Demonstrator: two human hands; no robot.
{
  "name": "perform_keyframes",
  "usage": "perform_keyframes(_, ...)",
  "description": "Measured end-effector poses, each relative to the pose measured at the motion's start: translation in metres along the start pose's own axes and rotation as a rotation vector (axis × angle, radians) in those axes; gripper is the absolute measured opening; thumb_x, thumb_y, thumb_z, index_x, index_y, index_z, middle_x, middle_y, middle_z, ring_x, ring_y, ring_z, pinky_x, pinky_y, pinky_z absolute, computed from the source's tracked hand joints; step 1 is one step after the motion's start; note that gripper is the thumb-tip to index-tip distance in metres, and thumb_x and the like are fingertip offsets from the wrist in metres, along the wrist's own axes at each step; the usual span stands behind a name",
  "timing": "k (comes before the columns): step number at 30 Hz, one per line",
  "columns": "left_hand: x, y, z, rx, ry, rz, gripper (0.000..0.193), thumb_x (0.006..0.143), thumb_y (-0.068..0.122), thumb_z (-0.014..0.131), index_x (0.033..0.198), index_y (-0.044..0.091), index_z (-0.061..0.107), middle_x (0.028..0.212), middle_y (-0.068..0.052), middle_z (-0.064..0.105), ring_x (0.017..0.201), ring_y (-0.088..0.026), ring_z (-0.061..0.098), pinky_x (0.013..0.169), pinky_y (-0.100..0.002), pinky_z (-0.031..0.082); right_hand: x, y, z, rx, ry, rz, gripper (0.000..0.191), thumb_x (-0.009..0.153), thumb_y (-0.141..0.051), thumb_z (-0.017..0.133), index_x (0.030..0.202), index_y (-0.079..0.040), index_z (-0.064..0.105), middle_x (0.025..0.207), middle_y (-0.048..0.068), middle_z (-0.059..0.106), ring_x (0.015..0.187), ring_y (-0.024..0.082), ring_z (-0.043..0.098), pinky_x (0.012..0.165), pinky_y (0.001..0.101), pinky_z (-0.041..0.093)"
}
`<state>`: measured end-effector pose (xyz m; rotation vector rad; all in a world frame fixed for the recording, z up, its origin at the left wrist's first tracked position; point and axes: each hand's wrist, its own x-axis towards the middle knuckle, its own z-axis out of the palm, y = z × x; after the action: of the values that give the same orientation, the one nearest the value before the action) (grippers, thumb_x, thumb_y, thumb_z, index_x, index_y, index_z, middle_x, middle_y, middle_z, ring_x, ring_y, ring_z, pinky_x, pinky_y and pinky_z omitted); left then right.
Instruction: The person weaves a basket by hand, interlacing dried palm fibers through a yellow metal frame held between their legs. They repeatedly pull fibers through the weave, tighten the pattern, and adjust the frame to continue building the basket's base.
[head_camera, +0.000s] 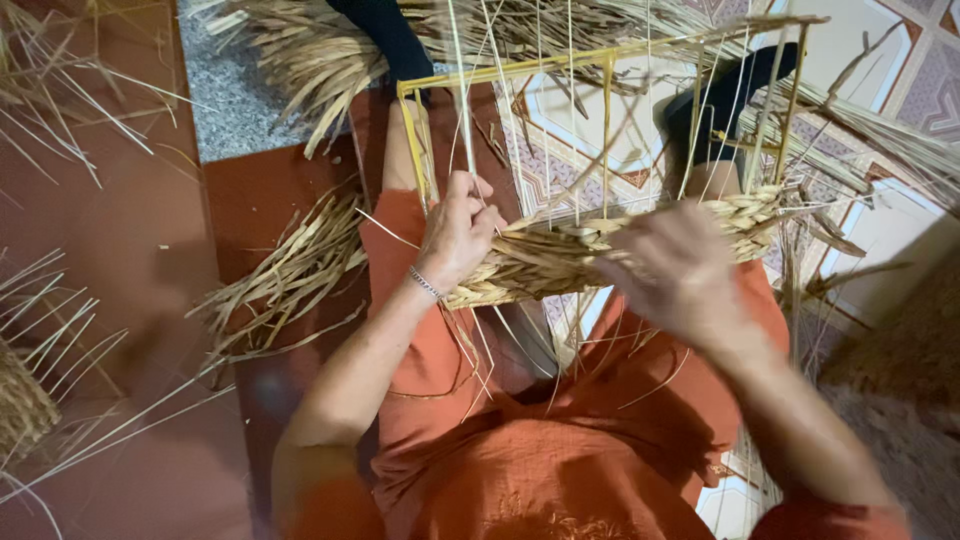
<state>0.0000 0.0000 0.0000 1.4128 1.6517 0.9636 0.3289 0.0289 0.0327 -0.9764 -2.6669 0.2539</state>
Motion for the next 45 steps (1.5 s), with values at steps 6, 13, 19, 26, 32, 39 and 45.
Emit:
perform_keyframes(6,-0.011,0.007,-0.012,-0.089,-0.014,0.254,0.027,0.094,0.008,0.068,0.111,0.005,0.047,0.088,-0.008,0.069,0.081,-0.017,0.076,0.064,-0.03,0.062,0.08,-0.056,-0.015,-0.428,0.309,-0.281,0.048,0.063,-0.006,0.073,0.111,-0.008,0.078,0.112,0.01,0.077,0.097,0.024,0.06,0.076,0.0341,0.042)
perform_keyframes(13,-0.01,0.011,-0.005,0.112,0.037,0.086,0.037,0.093,0.012,0.072,0.12,0.006,0.047,0.082,-0.011,0.076,0.071,-0.024,0.075,0.075,-0.042,0.055,0.06,-0.013,-0.007,-0.39,0.213,-0.067,0.011,0.088,-0.02,0.085,0.085,-0.014,0.076,0.077,0.002,0.067,0.083,0.017,0.052,0.082,0.0367,0.039)
perform_keyframes(19,-0.003,0.015,0.016,0.392,0.197,0.388,0.052,0.089,0.001,0.064,0.137,0.005,0.045,0.103,-0.019,0.068,0.069,-0.027,0.071,0.068,-0.053,0.058,0.041,-0.033,-0.002,-0.147,0.256,-0.165,0.031,0.084,-0.035,0.085,0.089,-0.006,0.073,0.086,0.009,0.065,0.079,0.021,0.053,0.068,0.036,0.044)
perform_keyframes(26,0.0,0.01,0.018,0.426,-0.167,0.167,0.021,0.102,0.006,0.061,0.121,0.005,0.067,0.093,-0.015,0.074,0.071,-0.021,0.072,0.067,-0.04,0.062,0.029,-0.053,0.006,-0.222,0.219,-0.125,0.023,0.082,-0.008,0.076,0.102,-0.003,0.065,0.094,0.012,0.062,0.081,0.027,0.057,0.07,0.0408,0.05)
perform_keyframes(32,-0.007,0.018,-0.001,0.142,-0.108,0.506,0.025,0.095,0.0,0.062,0.12,0.0,0.066,0.115,-0.014,0.069,0.1,-0.025,0.069,0.088,-0.036,0.058,0.038,-0.042,-0.027,0.245,-0.154,0.077,0.022,0.095,-0.024,0.071,0.108,-0.006,0.068,0.076,0.004,0.065,0.058,0.013,0.058,0.053,0.0374,0.055)
perform_keyframes(39,-0.014,0.041,-0.021,0.118,-0.323,0.422,0.048,0.083,-0.001,0.066,0.131,0.002,0.064,0.109,-0.016,0.069,0.098,-0.031,0.07,0.089,-0.039,0.058,0.083,-0.069,-0.075,-0.294,0.282,-0.35,0.02,0.091,0.001,0.063,0.107,-0.005,0.072,0.094,0.013,0.077,0.069,0.025,0.066,0.056,0.0317,0.053)
perform_keyframes(45,-0.008,0.044,-0.006,0.375,-0.357,0.253,0.03,0.078,0.018,0.071,0.099,-0.003,0.065,0.093,-0.018,0.066,0.086,-0.032,0.065,0.08,-0.046,0.054,0.105,-0.06,-0.081,-0.558,-0.008,-0.205,0.023,0.097,0.005,0.061,0.098,-0.014,0.074,0.078,0.004,0.073,0.082,0.017,0.07,0.061,0.0283,0.051)
